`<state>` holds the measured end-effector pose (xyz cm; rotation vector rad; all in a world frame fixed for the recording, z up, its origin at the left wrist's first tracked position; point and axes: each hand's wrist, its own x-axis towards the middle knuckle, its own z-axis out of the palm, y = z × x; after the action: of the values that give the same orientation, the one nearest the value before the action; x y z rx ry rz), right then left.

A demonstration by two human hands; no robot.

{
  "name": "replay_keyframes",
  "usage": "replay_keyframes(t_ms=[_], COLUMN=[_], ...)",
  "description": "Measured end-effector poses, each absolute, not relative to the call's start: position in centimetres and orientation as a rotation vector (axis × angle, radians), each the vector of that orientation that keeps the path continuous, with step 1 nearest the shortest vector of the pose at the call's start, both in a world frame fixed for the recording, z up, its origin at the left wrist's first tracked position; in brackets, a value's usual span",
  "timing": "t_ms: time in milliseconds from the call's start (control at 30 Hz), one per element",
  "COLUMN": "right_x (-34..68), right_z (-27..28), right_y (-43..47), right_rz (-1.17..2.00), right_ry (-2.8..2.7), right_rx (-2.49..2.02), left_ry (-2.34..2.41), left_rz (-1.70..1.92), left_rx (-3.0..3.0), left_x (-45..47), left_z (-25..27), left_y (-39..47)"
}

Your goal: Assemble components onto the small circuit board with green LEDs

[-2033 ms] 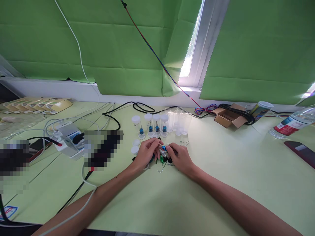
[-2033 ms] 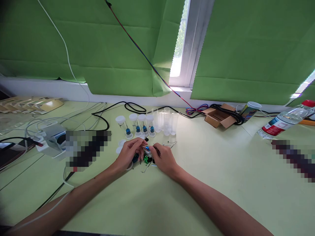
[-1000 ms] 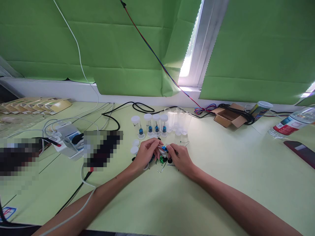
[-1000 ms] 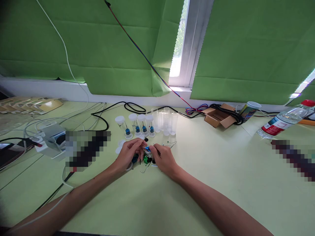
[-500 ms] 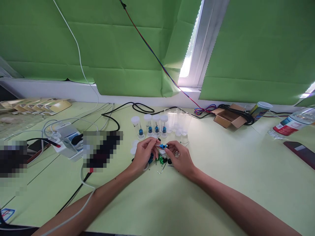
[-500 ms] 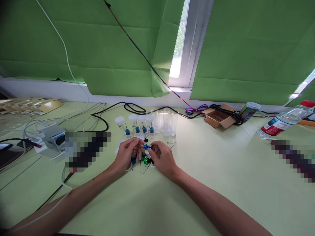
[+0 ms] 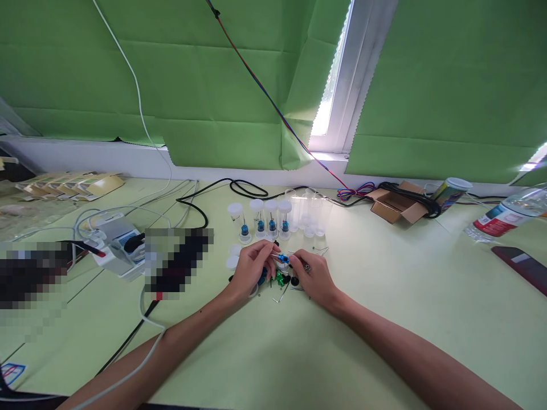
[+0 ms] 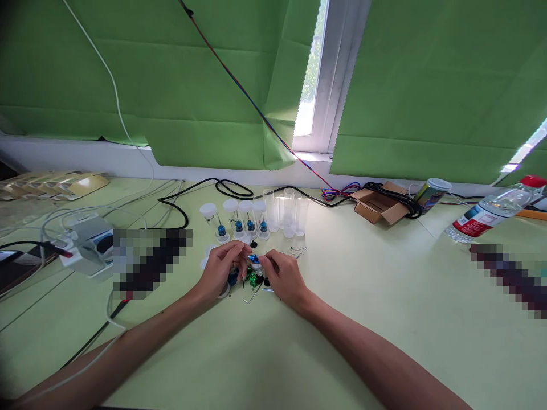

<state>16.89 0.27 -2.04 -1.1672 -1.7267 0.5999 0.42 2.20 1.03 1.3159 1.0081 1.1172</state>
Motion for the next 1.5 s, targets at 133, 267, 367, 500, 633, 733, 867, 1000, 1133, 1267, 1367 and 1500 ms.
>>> replay_keyframes(t_ms=[133,267,367,500,633,733,867,1000,1133,1267,1367,1500], right_x=[16.94,16.97,16.97,16.98,16.99,16.97,16.9,16.87,16.88,16.86,16.84,16.89], right_z=[-1.83,-1.44,-1.37,-1.58,-1.87,-2.02,-1.99,-1.9,-1.86,-1.66,-1.58,-1.74], right_y=[0.08,-0.29,-0.38,-0.27,-0.14,-0.09,-0.04,-0.03,-0.05,-0.15,-0.2,-0.15], right_rz=[0.603,0.594,0.584,0.59,0.586,0.574,0.577,0.625,0.664,0.62,0.593,0.599], right_ry=[-1.712,-1.67,-1.675,-1.67,-1.68,-1.683,-1.667,-1.66,-1.655,-1.637,-1.634,-1.664], right_rx=[-1.163,-1.111,-1.056,-1.025,-1.036,-1.046,-1.066,-1.084,-1.1,-1.121,-1.108,-1.083], left_ry=[0.999,1.009,1.025,1.015,1.007,1.002,1.011,1.016,1.016,1.022,1.021,1.021], left_rz=[1.123,1.154,1.177,1.166,1.152,1.141,1.119,1.109,1.117,1.13,1.149,1.162], left_rx=[1.315,1.316,1.303,1.308,1.319,1.32,1.32,1.327,1.342,1.329,1.316,1.304], left_x=[0.43,0.44,0.48,0.52,0.5,0.47,0.46,0.48,0.47,0.48,0.5,0.5], left_z=[1.05,1.12,1.18,1.25,1.25,1.18,1.13,1.11,1.14,1.27,1.29,1.17], left_y=[2.19,2.2,2.18,2.11,2.09,2.11,2.1,2.08,2.03,2.01,2.06,2.13])
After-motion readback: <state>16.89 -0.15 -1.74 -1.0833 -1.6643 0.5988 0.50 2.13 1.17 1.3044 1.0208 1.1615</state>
